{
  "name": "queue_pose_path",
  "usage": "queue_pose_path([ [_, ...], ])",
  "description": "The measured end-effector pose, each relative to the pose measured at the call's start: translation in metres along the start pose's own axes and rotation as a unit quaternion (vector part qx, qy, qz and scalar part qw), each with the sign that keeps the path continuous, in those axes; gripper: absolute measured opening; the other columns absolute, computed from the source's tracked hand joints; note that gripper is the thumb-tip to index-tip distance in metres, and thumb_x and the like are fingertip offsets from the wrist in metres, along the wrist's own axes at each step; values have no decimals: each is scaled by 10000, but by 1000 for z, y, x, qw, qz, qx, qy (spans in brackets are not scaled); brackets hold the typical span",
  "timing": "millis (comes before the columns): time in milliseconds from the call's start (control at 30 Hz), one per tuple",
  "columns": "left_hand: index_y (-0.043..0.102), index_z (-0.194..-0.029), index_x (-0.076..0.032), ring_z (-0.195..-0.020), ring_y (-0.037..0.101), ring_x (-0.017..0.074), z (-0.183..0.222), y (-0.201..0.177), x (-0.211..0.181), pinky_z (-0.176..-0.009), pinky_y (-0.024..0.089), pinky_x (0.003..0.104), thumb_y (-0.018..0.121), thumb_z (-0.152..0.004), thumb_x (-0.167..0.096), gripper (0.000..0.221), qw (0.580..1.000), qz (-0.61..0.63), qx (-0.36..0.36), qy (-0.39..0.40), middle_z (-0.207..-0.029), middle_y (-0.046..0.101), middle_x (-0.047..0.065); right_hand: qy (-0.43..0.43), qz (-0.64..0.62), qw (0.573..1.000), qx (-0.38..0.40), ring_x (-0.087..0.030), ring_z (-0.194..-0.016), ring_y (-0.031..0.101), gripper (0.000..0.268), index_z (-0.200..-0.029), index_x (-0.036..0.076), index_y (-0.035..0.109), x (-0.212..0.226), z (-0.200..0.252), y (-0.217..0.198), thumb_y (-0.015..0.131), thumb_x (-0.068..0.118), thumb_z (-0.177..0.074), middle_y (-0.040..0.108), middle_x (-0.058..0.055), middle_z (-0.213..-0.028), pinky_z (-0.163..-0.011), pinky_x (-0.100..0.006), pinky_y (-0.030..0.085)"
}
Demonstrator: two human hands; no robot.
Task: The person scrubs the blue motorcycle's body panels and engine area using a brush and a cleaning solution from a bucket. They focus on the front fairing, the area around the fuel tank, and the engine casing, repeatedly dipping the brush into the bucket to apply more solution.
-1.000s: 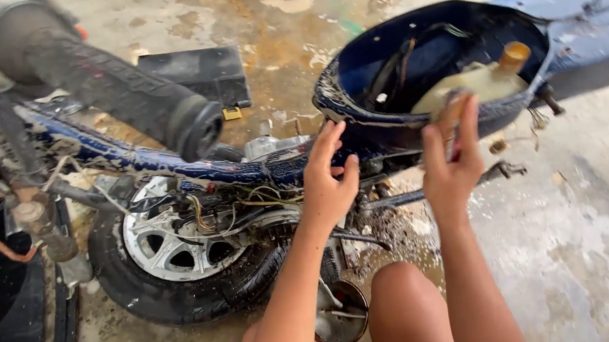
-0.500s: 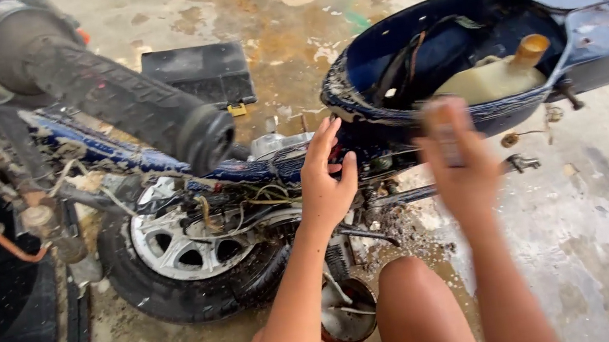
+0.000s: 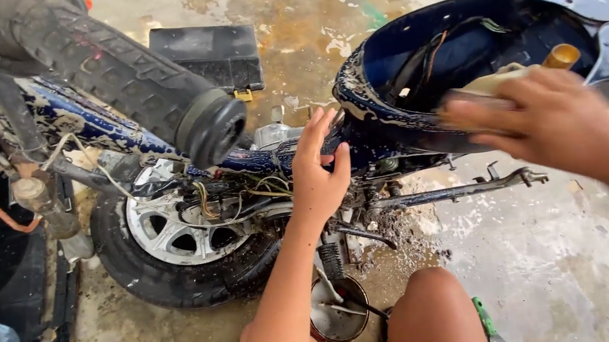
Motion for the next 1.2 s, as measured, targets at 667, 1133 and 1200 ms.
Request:
queue_pose_path([
  [667, 450, -1509, -188, -1286, 609, 246, 6, -29, 11, -800, 641, 302, 575, -1040, -174, 486, 997, -4, -71, 21, -1547, 492, 67, 108, -109, 980, 131, -175, -706, 638, 609, -1559, 403, 507, 21, -40, -12, 547, 538, -966, 596, 17, -981, -443, -328, 524],
  [1133, 468, -1515, -113, -1294, 579, 409, 15, -46, 6, -842, 634, 415, 606, -1022, -96, 512, 995, 4, -99, 12, -1491, 500, 212, 161, -159, 971, 79, -291, -903, 704, 427, -1269, 545, 649, 31, -45, -8, 687, 599, -847, 611, 43, -1056, -714, -436, 602],
  [1200, 477, -1514, -134, -1286, 587, 392, 16, -47, 9, -844, 638, 428, 607, -1019, -111, 512, 995, 2, -101, 4, -1480, 513, 196, 187, -190, 963, 50, -294, -883, 712, 475, -1354, 470, 675, 25, -34, -12, 706, 523, -884, 651, 23, -1014, -688, -416, 583],
])
Point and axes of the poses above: each hand's wrist, its own z-axis away from the middle knuckle, its own y-axis out of the palm, x = y × z, the point moved 2 cm from there along -z, towards the middle knuckle
